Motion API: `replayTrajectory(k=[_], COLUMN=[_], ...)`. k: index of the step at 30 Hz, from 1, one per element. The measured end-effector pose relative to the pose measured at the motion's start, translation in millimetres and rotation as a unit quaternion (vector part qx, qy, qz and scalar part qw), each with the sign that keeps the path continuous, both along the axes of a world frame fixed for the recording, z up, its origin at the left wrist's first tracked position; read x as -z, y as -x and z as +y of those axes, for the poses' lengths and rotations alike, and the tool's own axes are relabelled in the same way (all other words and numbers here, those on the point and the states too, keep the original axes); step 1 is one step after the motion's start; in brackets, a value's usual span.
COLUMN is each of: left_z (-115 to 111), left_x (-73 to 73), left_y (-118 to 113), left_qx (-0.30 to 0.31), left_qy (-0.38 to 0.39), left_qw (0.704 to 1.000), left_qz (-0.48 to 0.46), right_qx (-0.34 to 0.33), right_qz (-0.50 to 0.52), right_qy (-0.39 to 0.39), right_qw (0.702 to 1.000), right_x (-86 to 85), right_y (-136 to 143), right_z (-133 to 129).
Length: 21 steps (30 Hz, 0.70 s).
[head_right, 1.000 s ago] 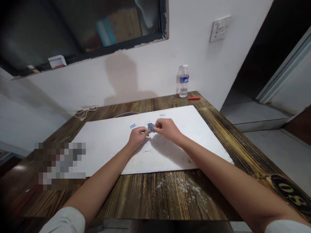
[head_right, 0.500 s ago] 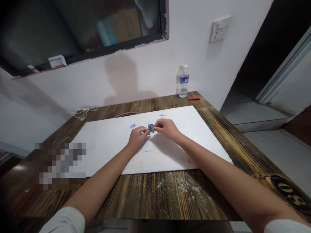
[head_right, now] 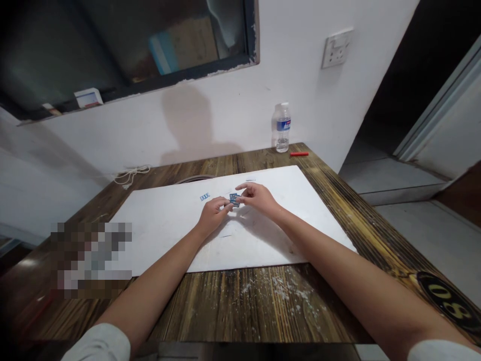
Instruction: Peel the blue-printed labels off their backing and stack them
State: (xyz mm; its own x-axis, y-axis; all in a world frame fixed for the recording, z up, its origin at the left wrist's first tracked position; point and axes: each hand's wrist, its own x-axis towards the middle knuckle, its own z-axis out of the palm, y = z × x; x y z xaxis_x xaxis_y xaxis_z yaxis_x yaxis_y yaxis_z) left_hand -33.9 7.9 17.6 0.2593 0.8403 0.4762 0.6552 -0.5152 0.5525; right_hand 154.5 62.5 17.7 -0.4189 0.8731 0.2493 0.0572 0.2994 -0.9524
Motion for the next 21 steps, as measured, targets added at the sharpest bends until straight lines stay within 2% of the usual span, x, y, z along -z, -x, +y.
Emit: replayTrajectory(k=[3, 5, 10, 12, 15, 18, 21], left_z=[0.8, 1.5, 4.8, 6.8, 9.8, 11.8, 11.7], left_x=[1.5, 2.3, 3.4, 4.4, 7.0, 9.4, 9.3], left_y=[0.0, -0.1, 2.9, 6.2, 11.4, 13.9, 13.0], left_qx=[-0.016, -0.042, -0.154, -0.195, -0.232, -0.247, -0.246], left_qy=[0.014, 0.026, 0.034, 0.026, 0.014, 0.016, 0.021], left_qw=[1.000, 0.998, 0.979, 0.967, 0.952, 0.945, 0.945], left_qz=[-0.017, -0.040, -0.126, -0.163, -0.199, -0.213, -0.216], right_qx=[-0.010, 0.006, 0.068, 0.066, 0.026, -0.040, -0.071], right_qz=[-0.028, -0.043, -0.148, -0.211, -0.282, -0.336, -0.375], right_qy=[-0.016, -0.033, -0.090, -0.126, -0.215, -0.304, -0.349], right_qw=[0.999, 0.999, 0.983, 0.967, 0.935, 0.891, 0.856], right_x=[3.2, 4.6, -0.1, -0.9, 4.5, 12.7, 13.1], right_y=[0.0, 0.1, -1.8, -2.0, 0.7, 5.4, 7.7], right_z=[2.9, 4.2, 3.2, 1.7, -2.0, -8.9, -16.1])
